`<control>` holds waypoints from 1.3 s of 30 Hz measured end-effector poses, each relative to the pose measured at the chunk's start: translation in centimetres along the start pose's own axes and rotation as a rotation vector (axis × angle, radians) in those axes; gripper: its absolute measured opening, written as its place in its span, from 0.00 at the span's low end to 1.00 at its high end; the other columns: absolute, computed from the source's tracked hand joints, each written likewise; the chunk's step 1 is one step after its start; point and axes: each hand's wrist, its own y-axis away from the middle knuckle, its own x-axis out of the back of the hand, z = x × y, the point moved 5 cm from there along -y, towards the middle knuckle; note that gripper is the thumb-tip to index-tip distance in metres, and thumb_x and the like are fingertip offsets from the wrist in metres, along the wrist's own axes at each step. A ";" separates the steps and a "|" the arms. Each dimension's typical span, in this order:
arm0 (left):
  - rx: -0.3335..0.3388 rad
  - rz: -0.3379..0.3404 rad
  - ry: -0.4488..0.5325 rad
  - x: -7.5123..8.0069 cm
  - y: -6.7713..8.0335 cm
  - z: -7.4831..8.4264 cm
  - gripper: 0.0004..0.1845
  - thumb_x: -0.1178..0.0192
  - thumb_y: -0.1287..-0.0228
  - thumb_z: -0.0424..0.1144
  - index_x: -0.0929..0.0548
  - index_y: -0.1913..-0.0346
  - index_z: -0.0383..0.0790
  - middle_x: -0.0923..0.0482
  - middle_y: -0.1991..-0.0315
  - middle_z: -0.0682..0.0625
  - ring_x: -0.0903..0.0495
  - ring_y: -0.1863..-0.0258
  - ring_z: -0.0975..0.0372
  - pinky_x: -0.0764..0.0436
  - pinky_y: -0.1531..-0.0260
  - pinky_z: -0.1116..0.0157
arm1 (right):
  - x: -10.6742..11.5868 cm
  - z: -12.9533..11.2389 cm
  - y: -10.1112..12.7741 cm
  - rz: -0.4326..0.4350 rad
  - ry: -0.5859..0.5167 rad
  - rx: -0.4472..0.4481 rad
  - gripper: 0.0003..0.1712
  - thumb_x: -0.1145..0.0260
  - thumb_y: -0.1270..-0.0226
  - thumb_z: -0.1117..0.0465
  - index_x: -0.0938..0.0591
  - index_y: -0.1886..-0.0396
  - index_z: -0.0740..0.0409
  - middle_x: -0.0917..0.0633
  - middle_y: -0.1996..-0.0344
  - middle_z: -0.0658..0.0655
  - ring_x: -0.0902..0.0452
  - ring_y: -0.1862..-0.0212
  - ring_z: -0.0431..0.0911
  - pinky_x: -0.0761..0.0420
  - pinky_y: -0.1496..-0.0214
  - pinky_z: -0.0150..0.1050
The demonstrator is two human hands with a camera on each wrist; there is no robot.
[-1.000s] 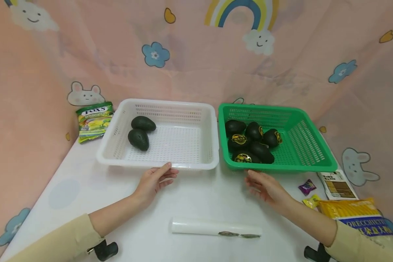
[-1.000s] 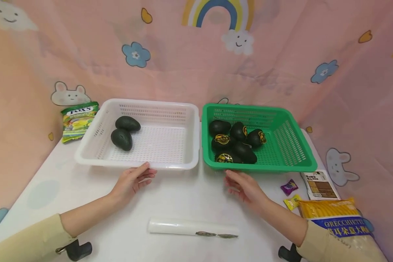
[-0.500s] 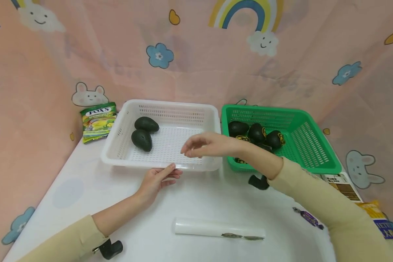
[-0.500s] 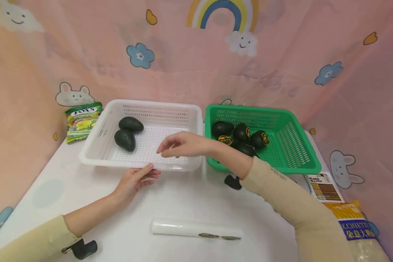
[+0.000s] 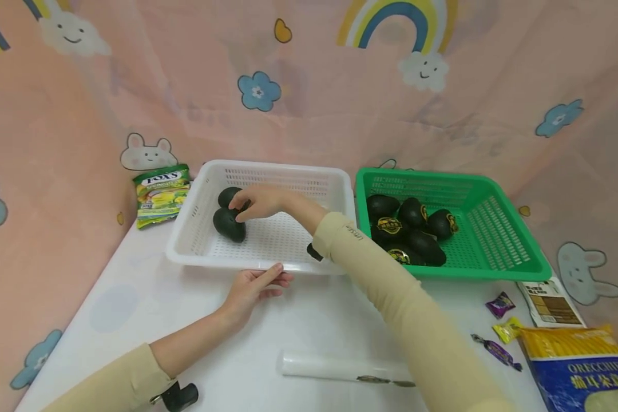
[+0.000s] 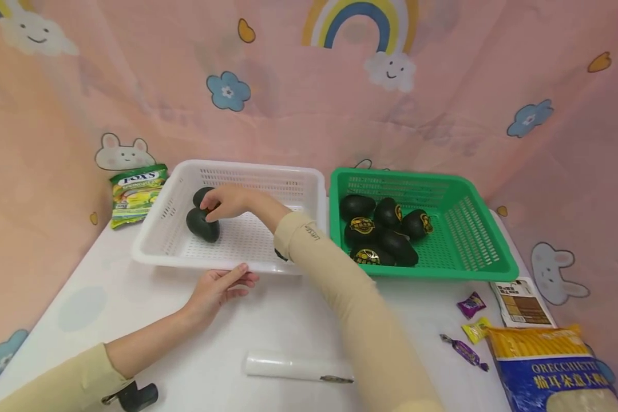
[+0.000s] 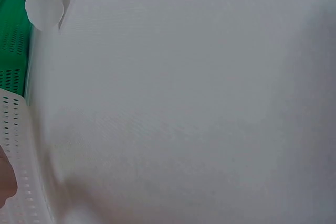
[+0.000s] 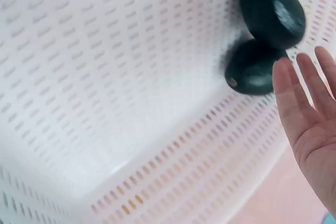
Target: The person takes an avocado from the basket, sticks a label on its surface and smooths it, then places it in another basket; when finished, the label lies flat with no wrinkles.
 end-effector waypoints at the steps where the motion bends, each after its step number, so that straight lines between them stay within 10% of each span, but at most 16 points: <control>1: -0.001 -0.005 0.000 -0.1 0.0 0.0 0.21 0.40 0.30 0.42 0.17 0.54 0.21 0.13 0.66 0.49 0.16 0.65 0.62 0.17 0.60 0.64 | -0.5 0.1 -0.4 -0.017 0.010 -0.014 0.29 0.38 0.29 0.53 0.29 0.32 0.54 0.28 0.34 0.55 0.30 0.37 0.47 0.30 0.39 0.33; 8: -0.013 -0.047 -0.014 -0.7 0.1 -0.2 0.21 0.41 0.30 0.42 0.17 0.54 0.22 0.13 0.65 0.50 0.16 0.63 0.63 0.17 0.59 0.64 | -2.9 0.5 -1.7 -0.091 -0.033 0.030 0.36 0.32 0.33 0.55 0.34 0.28 0.49 0.39 0.27 0.51 0.47 0.27 0.42 0.38 0.33 0.31; 17: -0.030 -0.069 -0.026 -1.3 0.2 0.0 0.21 0.42 0.29 0.41 0.19 0.52 0.20 0.13 0.65 0.51 0.18 0.63 0.64 0.18 0.59 0.66 | -5.0 0.9 -0.2 -0.264 -0.180 -0.026 0.34 0.26 0.41 0.58 0.28 0.36 0.42 0.32 0.39 0.46 0.31 0.43 0.45 0.17 0.58 0.39; 23: -0.006 -0.039 -0.039 -1.1 0.2 0.0 0.20 0.42 0.29 0.42 0.16 0.56 0.23 0.13 0.66 0.52 0.18 0.63 0.64 0.18 0.59 0.65 | -2.7 0.4 2.2 -0.257 -0.179 0.043 0.33 0.28 0.40 0.62 0.28 0.35 0.48 0.31 0.38 0.48 0.30 0.42 0.45 0.20 0.53 0.37; 32: 0.005 -0.015 -0.030 -0.4 -0.1 0.0 0.19 0.42 0.29 0.41 0.16 0.55 0.23 0.14 0.68 0.53 0.18 0.63 0.62 0.18 0.57 0.63 | 2.6 -1.3 11.5 -0.103 -0.136 0.213 0.35 0.30 0.38 0.59 0.31 0.32 0.53 0.29 0.36 0.47 0.33 0.38 0.40 0.28 0.39 0.36; 39: -0.021 -0.011 -0.038 -0.2 0.0 0.2 0.19 0.42 0.29 0.41 0.17 0.56 0.22 0.14 0.68 0.53 0.19 0.64 0.64 0.18 0.60 0.65 | -1.7 -0.4 20.9 -0.099 -0.320 0.187 0.37 0.27 0.40 0.58 0.32 0.33 0.45 0.30 0.37 0.44 0.33 0.38 0.46 0.21 0.46 0.42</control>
